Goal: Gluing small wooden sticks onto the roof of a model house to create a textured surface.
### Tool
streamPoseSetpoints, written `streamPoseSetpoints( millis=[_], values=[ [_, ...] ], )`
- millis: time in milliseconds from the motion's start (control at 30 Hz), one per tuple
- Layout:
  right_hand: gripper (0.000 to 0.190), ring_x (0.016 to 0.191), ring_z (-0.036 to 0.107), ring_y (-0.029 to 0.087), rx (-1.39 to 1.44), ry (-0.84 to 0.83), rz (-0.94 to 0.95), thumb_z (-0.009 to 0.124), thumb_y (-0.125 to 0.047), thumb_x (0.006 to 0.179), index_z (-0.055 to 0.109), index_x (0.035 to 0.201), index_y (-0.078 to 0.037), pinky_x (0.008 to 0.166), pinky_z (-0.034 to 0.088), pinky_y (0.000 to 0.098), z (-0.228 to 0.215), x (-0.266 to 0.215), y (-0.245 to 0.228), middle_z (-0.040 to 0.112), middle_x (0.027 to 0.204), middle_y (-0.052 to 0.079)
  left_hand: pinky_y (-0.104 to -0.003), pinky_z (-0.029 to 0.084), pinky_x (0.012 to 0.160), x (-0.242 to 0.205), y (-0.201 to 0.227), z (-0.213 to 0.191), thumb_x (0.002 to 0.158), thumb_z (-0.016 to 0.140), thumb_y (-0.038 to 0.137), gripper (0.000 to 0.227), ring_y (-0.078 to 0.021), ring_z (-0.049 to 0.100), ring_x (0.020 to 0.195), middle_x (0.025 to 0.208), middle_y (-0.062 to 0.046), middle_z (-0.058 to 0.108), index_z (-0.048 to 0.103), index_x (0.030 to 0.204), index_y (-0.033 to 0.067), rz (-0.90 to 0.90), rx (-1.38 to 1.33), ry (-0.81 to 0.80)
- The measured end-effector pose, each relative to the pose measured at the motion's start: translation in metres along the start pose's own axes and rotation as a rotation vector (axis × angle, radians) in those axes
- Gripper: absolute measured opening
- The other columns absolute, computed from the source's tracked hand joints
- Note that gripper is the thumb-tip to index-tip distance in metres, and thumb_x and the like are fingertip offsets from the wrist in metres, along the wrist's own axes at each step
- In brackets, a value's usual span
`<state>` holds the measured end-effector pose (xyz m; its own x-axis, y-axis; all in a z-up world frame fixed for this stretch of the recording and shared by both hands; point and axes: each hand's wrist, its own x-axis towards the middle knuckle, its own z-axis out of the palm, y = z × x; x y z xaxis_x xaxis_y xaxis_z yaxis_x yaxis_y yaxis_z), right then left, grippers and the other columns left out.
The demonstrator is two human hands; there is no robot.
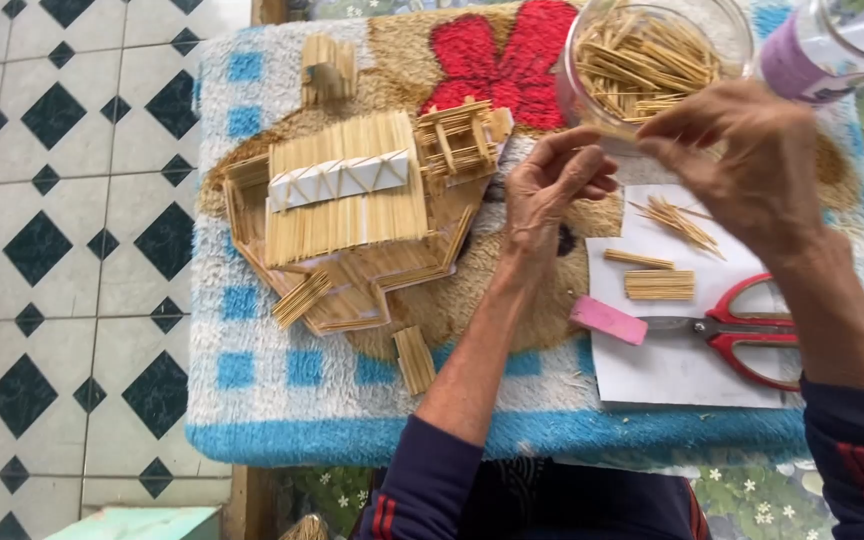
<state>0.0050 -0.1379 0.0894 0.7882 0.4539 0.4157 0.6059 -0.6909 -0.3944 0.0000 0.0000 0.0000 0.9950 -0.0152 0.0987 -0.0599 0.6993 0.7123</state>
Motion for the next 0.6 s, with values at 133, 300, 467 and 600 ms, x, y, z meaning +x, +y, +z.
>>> streamPoseSetpoints(
  millis=[133, 300, 467, 600],
  values=[
    [0.008, 0.066, 0.053, 0.02, -0.005, 0.017, -0.086, 0.072, 0.005, 0.087, 0.065, 0.089, 0.007, 0.054, 0.046, 0.0248, 0.009, 0.025, -0.008, 0.06, 0.081, 0.017, -0.023, 0.052, 0.059, 0.0, -0.004, -0.002, 0.08, 0.057, 0.018, 0.033, -0.0173, 0.061, 0.067, 0.082, -0.012, 0.06, 0.049, 0.108, 0.0034, 0.017, 0.219, -0.058],
    [0.012, 0.071, 0.059, 0.019, 0.013, -0.043, -0.317, 0.075, -0.008, 0.076, 0.066, 0.082, -0.004, 0.064, 0.05, 0.0279, 0.045, 0.055, -0.024, 0.063, 0.079, 0.011, -0.019, 0.024, 0.031, 0.001, -0.026, -0.003, 0.078, 0.036, 0.012, 0.026, -0.0052, 0.031, 0.033, 0.041, 0.004, 0.035, 0.029, 0.054, 0.0145, 0.099, 0.971, 0.001],
    [0.012, 0.072, 0.059, 0.021, 0.129, -0.084, -0.358, 0.074, -0.007, 0.076, 0.065, 0.081, -0.002, 0.071, 0.048, 0.0314, 0.058, 0.069, -0.027, 0.063, 0.078, 0.011, -0.024, 0.021, 0.036, -0.004, -0.021, 0.001, 0.071, 0.037, 0.002, 0.02, -0.009, 0.023, 0.039, 0.045, 0.001, 0.025, 0.026, 0.057, 0.0109, 0.223, 0.899, -0.026],
    [0.006, 0.07, 0.059, 0.019, 0.172, -0.111, -0.316, 0.069, -0.003, 0.08, 0.064, 0.081, -0.001, 0.067, 0.049, 0.0285, 0.061, 0.075, -0.03, 0.062, 0.079, 0.012, -0.027, 0.021, 0.039, -0.005, -0.012, 0.004, 0.07, 0.034, -0.001, 0.017, -0.0113, 0.023, 0.042, 0.046, 0.0, 0.026, 0.026, 0.059, 0.0091, 0.227, 0.864, -0.047]
  ],
)
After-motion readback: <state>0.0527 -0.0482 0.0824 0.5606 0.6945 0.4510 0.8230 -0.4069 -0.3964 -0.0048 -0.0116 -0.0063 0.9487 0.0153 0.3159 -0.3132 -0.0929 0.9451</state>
